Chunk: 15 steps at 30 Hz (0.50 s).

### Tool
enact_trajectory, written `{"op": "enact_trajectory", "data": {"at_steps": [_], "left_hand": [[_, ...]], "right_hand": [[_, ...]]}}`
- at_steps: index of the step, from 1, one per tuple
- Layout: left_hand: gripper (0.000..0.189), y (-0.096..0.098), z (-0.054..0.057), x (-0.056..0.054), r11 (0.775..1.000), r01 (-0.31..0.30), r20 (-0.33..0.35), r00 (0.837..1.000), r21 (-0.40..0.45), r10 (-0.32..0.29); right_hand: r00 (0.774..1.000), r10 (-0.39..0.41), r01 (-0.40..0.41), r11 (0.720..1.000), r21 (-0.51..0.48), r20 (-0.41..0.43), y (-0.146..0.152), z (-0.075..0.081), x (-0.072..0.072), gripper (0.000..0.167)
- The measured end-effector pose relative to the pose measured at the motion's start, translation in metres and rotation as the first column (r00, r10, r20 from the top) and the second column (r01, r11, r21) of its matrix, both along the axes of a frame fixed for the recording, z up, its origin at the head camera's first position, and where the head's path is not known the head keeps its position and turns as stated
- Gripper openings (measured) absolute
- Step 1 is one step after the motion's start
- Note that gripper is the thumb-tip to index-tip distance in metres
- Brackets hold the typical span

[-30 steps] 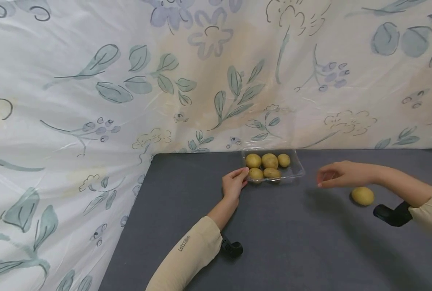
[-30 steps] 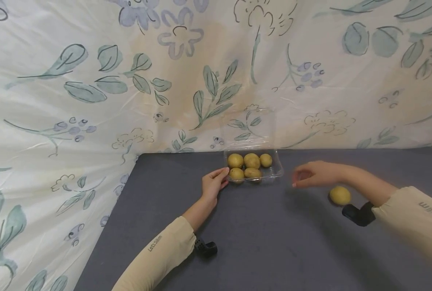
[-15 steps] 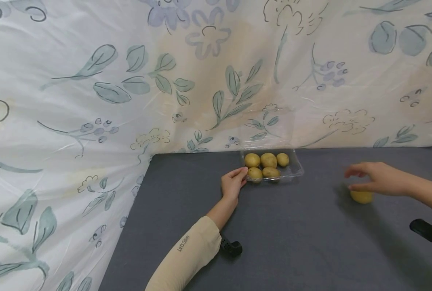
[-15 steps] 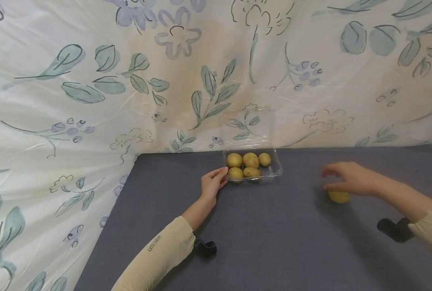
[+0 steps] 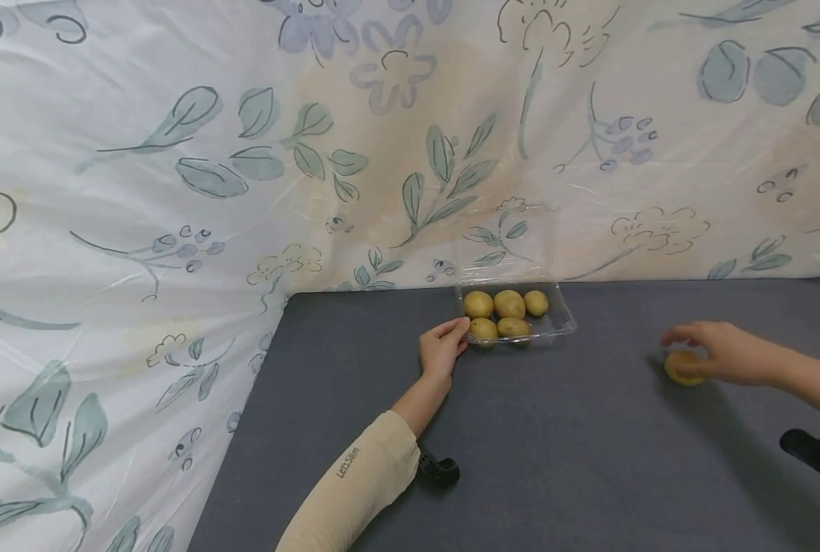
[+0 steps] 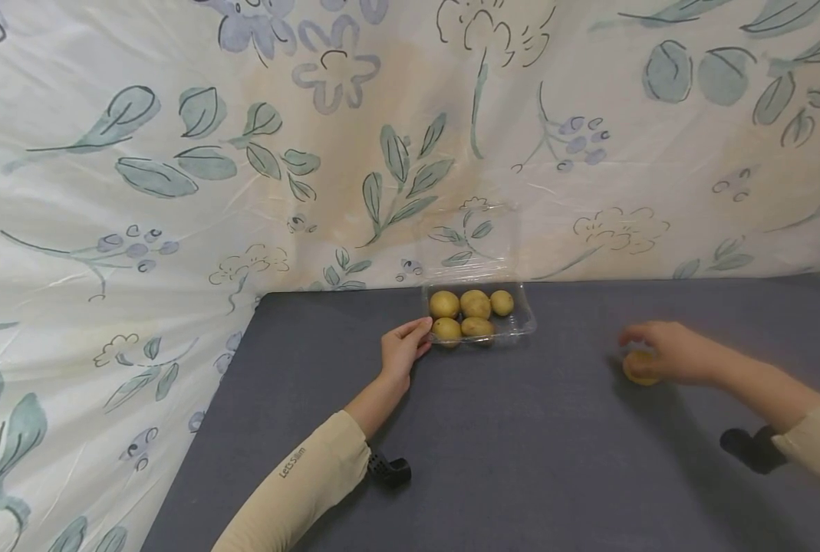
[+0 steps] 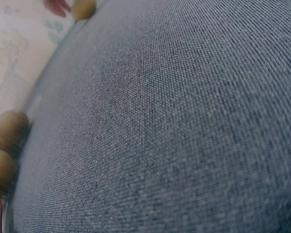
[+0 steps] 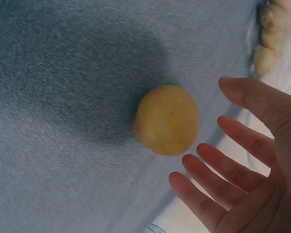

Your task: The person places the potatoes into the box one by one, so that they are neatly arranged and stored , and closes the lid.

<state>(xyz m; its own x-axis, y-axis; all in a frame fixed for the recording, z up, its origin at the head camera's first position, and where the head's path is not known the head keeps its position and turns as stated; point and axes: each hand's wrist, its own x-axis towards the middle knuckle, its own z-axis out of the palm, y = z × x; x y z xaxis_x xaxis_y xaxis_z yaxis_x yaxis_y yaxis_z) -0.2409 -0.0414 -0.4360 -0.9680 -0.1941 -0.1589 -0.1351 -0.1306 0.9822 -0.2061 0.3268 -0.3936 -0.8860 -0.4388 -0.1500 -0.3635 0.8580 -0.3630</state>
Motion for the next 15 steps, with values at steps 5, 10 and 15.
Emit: {"op": "enact_trajectory", "data": {"at_steps": [5, 10, 15], "left_hand": [[0.024, 0.001, 0.012, 0.009, 1.000, -0.009, -0.015, 1.000, 0.000, 0.009], [0.024, 0.002, 0.012, 0.009, 1.000, -0.011, -0.008, 1.000, 0.004, 0.012], [0.024, 0.001, 0.012, 0.009, 1.000, -0.010, -0.007, 1.000, 0.002, 0.010]], "right_hand": [[1.000, -0.008, 0.009, 0.999, 0.048, -0.014, 0.001, -0.009, 0.000, 0.030], [0.999, -0.006, 0.009, 0.996, 0.088, -0.040, 0.002, -0.013, -0.001, 0.027], [0.998, 0.002, 0.005, 0.996, 0.093, -0.070, 0.002, -0.017, -0.003, 0.027]]}}
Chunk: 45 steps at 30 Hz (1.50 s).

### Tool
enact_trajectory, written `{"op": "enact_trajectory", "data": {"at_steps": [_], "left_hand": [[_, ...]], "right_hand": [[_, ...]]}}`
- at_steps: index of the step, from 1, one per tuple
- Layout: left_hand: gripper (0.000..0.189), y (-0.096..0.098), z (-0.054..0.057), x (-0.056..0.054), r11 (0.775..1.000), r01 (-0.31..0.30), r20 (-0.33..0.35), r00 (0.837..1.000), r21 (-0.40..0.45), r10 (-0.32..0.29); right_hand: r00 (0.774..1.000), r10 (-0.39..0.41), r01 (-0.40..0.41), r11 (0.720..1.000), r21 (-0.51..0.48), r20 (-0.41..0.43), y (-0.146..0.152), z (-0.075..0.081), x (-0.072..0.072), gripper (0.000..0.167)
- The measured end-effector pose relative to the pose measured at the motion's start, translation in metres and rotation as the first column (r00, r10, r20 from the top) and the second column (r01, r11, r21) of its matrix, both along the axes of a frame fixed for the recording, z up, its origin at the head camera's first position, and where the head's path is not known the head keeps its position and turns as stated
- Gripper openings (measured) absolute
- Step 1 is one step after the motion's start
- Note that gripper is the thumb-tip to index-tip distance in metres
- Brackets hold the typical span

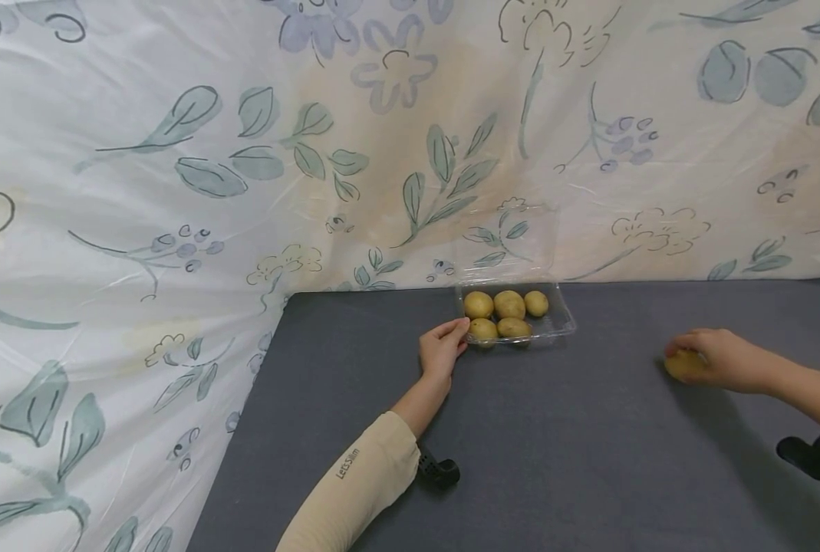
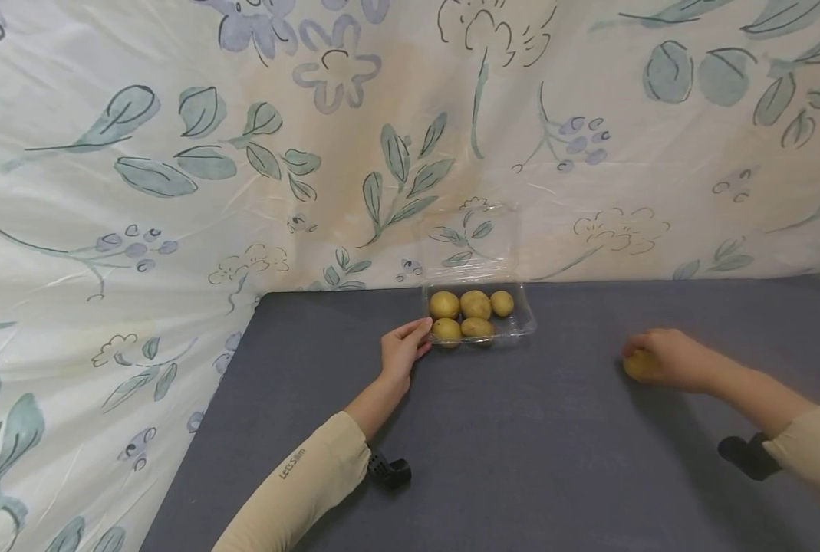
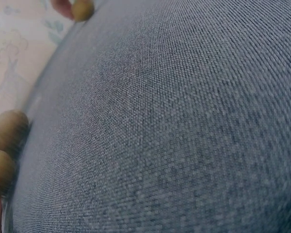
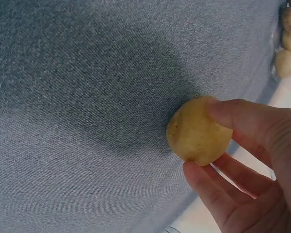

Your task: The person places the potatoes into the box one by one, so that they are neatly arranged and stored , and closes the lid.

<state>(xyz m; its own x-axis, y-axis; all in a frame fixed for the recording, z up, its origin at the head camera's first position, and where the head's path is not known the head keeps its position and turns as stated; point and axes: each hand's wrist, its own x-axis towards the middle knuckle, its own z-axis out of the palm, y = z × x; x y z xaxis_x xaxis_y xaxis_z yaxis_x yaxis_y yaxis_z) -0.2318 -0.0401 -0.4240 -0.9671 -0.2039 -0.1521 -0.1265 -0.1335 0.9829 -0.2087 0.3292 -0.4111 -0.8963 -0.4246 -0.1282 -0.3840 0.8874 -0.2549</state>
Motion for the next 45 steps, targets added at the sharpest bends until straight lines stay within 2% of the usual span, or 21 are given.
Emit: {"op": "enact_trajectory", "data": {"at_steps": [4, 11, 14, 17, 24, 30, 34, 45], "left_hand": [[0.024, 0.000, -0.001, 0.000, 1.000, 0.000, -0.002, 1.000, 0.004, 0.000], [0.024, 0.000, 0.001, 0.001, 1.000, 0.006, -0.002, 1.000, 0.005, -0.006], [0.024, 0.000, 0.001, 0.000, 1.000, 0.003, 0.002, 1.000, 0.008, -0.003], [0.024, 0.000, -0.002, -0.001, 1.000, 0.000, 0.004, 1.000, 0.008, -0.001], [0.025, 0.000, -0.028, -0.017, 1.000, 0.008, 0.011, 1.000, 0.023, -0.008], [0.025, 0.001, -0.033, -0.020, 0.999, -0.016, 0.002, 1.000, 0.030, 0.016], [0.023, 0.001, -0.032, -0.020, 0.999, -0.022, -0.004, 1.000, 0.026, 0.022], [0.022, 0.000, -0.030, -0.019, 0.999, -0.023, -0.005, 1.000, 0.026, 0.023]], "right_hand": [[1.000, 0.011, -0.012, 1.000, -0.003, -0.026, 0.002, -0.003, 0.000, 0.028], [0.992, 0.078, -0.080, 0.997, -0.014, -0.103, 0.007, -0.008, 0.002, 0.028], [0.991, 0.074, -0.076, 0.997, -0.011, -0.110, 0.006, -0.008, 0.001, 0.026], [0.995, 0.070, -0.071, 0.997, -0.009, -0.075, 0.005, -0.005, 0.000, 0.027], [0.997, 0.013, -0.012, 1.000, -0.021, 0.079, 0.003, 0.009, 0.000, 0.034], [0.988, 0.012, -0.010, 1.000, -0.018, 0.157, 0.003, 0.017, -0.003, 0.035], [0.985, 0.021, -0.016, 0.999, -0.030, 0.171, 0.001, 0.020, -0.005, 0.034], [0.992, 0.078, -0.069, 0.993, -0.094, 0.099, -0.021, 0.030, -0.017, 0.028]]}}
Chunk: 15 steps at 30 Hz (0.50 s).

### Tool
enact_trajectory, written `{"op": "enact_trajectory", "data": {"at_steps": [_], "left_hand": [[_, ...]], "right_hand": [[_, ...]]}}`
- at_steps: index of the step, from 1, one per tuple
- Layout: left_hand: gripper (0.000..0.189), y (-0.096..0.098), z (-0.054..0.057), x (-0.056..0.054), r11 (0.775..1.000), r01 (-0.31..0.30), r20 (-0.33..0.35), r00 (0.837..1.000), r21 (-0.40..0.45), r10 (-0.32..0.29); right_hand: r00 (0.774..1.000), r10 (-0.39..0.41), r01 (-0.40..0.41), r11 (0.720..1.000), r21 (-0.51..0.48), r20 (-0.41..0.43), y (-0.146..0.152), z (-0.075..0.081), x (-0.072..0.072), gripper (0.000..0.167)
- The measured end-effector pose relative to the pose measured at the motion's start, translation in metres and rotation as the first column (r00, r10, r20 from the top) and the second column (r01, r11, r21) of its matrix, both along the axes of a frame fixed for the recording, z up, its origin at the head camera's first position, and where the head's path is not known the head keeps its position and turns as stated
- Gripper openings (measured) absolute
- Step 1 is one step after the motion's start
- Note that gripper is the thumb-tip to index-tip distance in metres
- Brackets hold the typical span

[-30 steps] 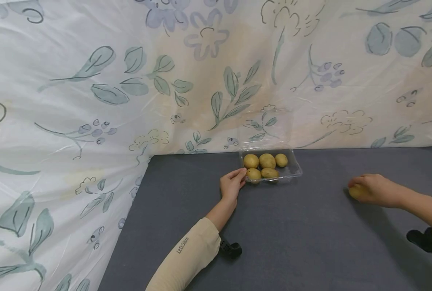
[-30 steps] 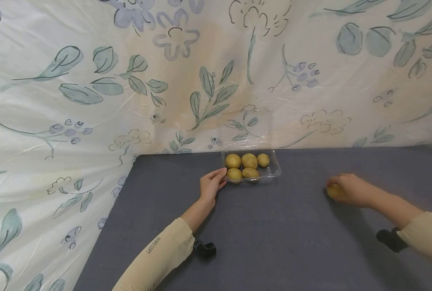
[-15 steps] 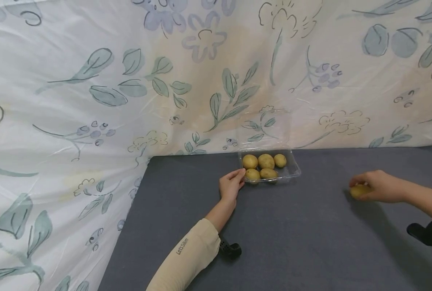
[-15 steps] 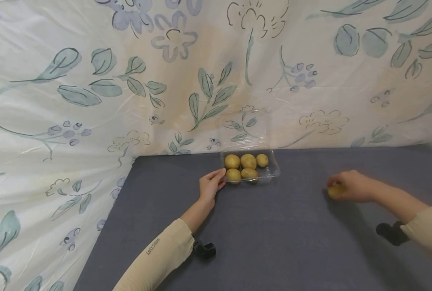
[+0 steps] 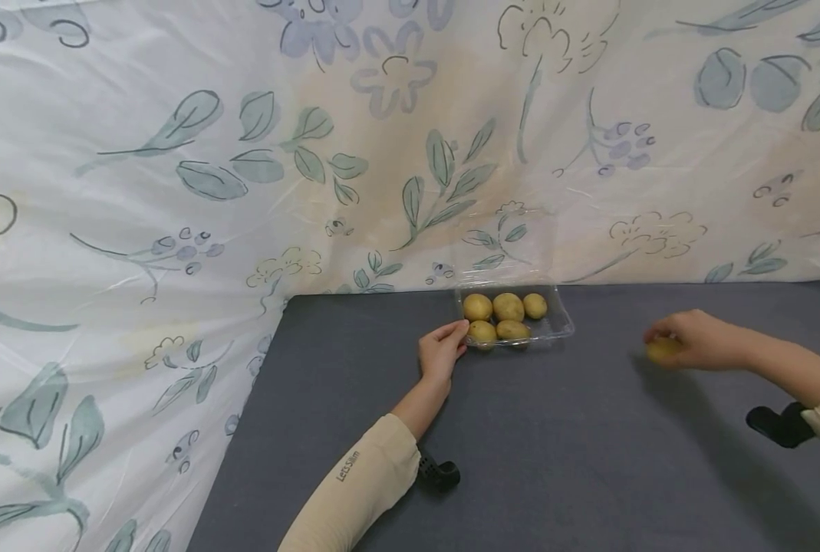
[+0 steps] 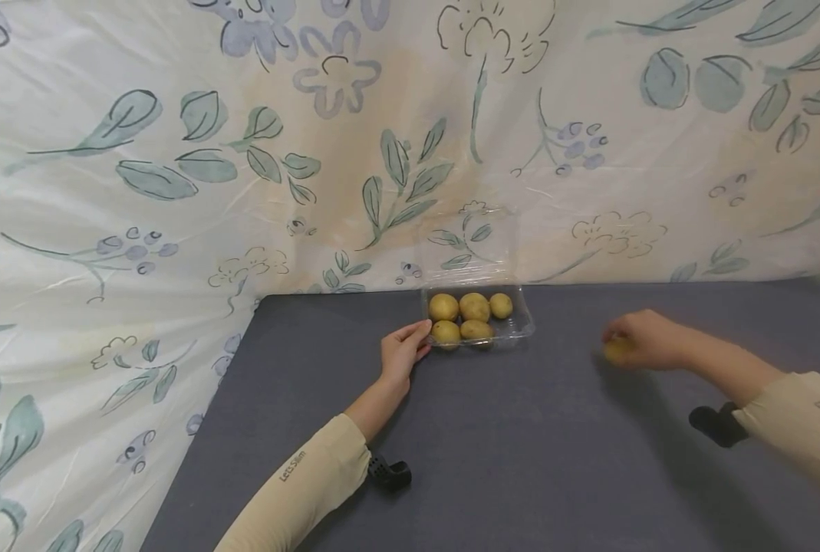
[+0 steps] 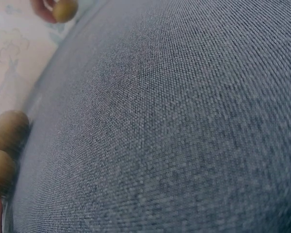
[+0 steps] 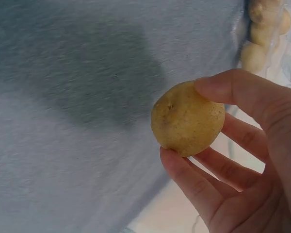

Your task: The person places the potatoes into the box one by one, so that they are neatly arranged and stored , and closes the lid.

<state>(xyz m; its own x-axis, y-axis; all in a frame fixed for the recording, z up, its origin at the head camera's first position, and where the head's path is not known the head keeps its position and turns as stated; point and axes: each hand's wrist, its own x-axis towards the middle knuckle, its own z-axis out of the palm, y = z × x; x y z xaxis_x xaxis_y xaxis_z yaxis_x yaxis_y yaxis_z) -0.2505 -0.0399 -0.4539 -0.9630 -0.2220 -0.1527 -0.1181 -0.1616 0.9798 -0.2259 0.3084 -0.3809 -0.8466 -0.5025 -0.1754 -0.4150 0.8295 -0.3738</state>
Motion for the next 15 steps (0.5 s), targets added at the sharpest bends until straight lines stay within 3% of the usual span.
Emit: {"op": "enact_trajectory", "data": {"at_steps": [12, 15], "left_hand": [[0.026, 0.000, -0.002, -0.003, 1.000, 0.005, 0.007, 1.000, 0.008, -0.006], [0.025, 0.000, 0.013, 0.006, 1.000, 0.010, 0.010, 1.000, 0.002, -0.010]], "right_hand": [[0.997, 0.068, -0.069, 0.997, -0.022, -0.039, -0.043, 0.021, -0.019, 0.025], [0.995, 0.089, -0.090, 0.996, -0.025, -0.052, -0.055, 0.025, -0.021, 0.024]]}}
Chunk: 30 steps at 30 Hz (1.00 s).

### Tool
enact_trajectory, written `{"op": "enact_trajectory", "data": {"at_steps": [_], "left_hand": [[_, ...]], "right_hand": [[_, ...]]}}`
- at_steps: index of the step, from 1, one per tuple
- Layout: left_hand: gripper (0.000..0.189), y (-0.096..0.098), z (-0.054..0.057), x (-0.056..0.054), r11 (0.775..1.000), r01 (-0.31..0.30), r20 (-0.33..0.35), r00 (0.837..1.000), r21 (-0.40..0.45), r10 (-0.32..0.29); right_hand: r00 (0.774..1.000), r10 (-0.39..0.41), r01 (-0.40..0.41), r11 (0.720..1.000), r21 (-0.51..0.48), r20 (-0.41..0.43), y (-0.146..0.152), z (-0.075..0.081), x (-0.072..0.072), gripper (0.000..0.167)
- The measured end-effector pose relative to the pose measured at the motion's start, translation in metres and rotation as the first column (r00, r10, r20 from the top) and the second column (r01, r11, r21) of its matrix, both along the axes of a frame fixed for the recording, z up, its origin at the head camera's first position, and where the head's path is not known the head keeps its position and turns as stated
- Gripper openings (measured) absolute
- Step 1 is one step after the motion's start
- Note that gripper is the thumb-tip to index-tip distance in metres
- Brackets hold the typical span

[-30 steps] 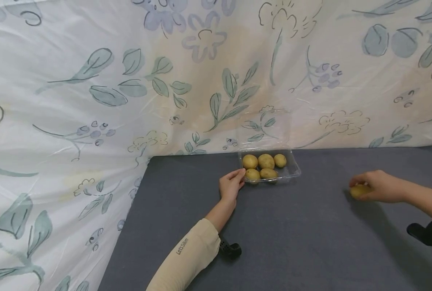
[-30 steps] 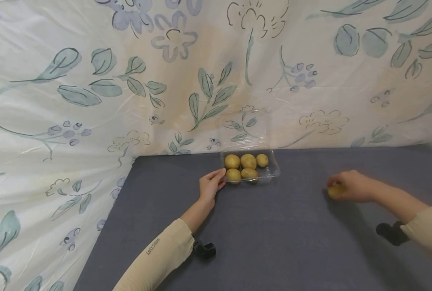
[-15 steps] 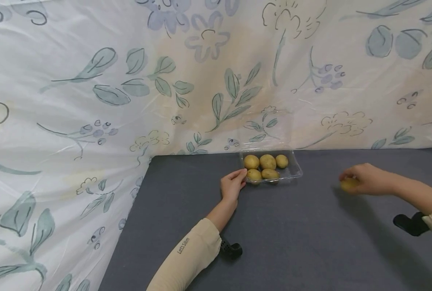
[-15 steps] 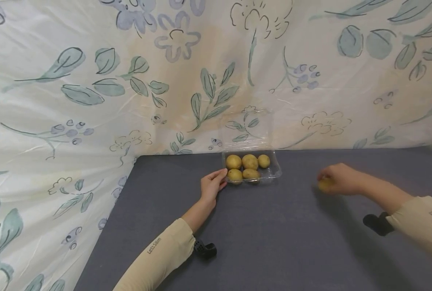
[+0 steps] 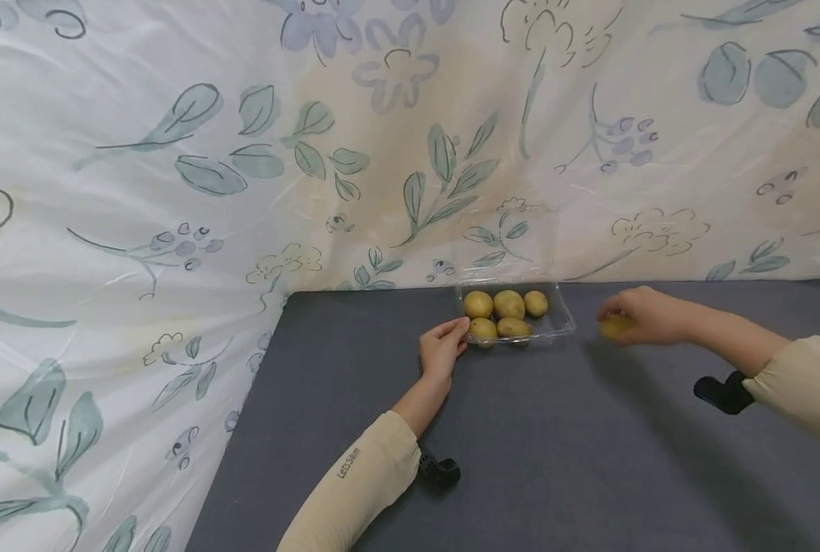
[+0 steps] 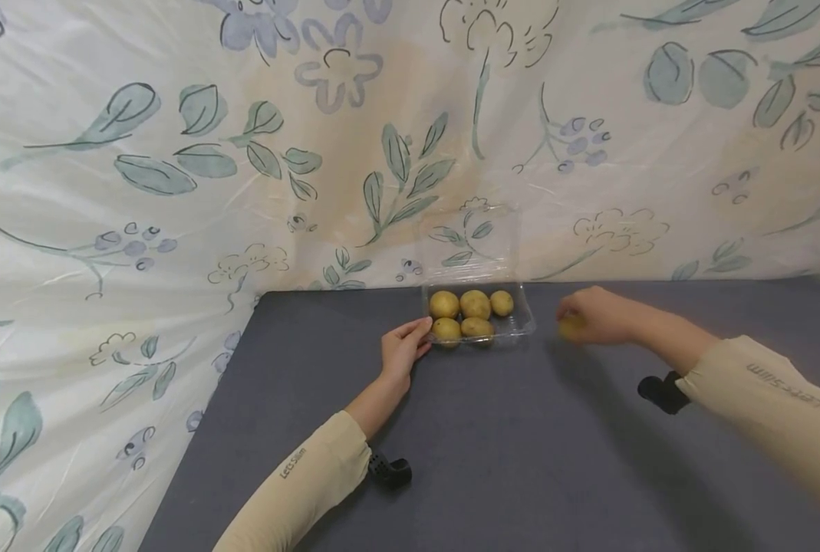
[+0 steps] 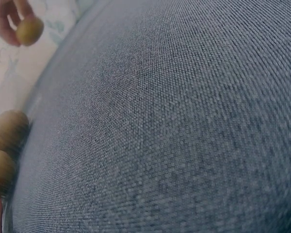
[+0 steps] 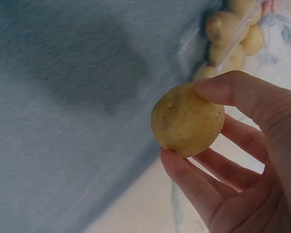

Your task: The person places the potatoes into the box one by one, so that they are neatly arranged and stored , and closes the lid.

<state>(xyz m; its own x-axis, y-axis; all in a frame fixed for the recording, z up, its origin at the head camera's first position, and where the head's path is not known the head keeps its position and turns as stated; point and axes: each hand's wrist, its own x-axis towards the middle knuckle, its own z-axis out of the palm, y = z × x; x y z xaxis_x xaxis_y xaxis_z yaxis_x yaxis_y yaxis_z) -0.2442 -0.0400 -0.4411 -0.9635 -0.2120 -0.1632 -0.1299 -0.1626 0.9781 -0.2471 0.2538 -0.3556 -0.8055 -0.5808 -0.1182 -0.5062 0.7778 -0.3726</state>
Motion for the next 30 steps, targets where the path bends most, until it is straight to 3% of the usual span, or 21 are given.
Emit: {"op": "enact_trajectory", "data": {"at_steps": [4, 12, 15, 22, 30], "left_hand": [[0.024, 0.000, 0.019, 0.012, 1.000, 0.006, 0.003, 1.000, -0.011, -0.006], [0.024, 0.000, 0.019, 0.012, 1.000, 0.009, -0.004, 1.000, -0.016, -0.009], [0.025, -0.001, 0.016, 0.010, 1.000, 0.016, 0.003, 1.000, -0.019, -0.016], [0.026, -0.003, -0.011, -0.005, 1.000, 0.028, 0.008, 1.000, 0.005, -0.028], [0.026, -0.003, -0.016, -0.008, 1.000, 0.002, 0.010, 1.000, -0.001, -0.002]], "right_hand": [[1.000, 0.021, -0.021, 1.000, 0.006, -0.016, -0.013, 0.006, -0.003, 0.024], [0.998, 0.027, -0.027, 1.000, 0.009, -0.052, -0.030, 0.014, -0.009, 0.028], [0.996, 0.038, -0.039, 0.999, -0.004, -0.080, -0.037, 0.015, -0.009, 0.028], [0.993, 0.049, -0.054, 0.998, -0.042, -0.104, -0.055, 0.007, -0.016, 0.029], [0.998, 0.012, -0.016, 0.998, -0.054, -0.066, -0.076, -0.005, -0.027, 0.028]]}}
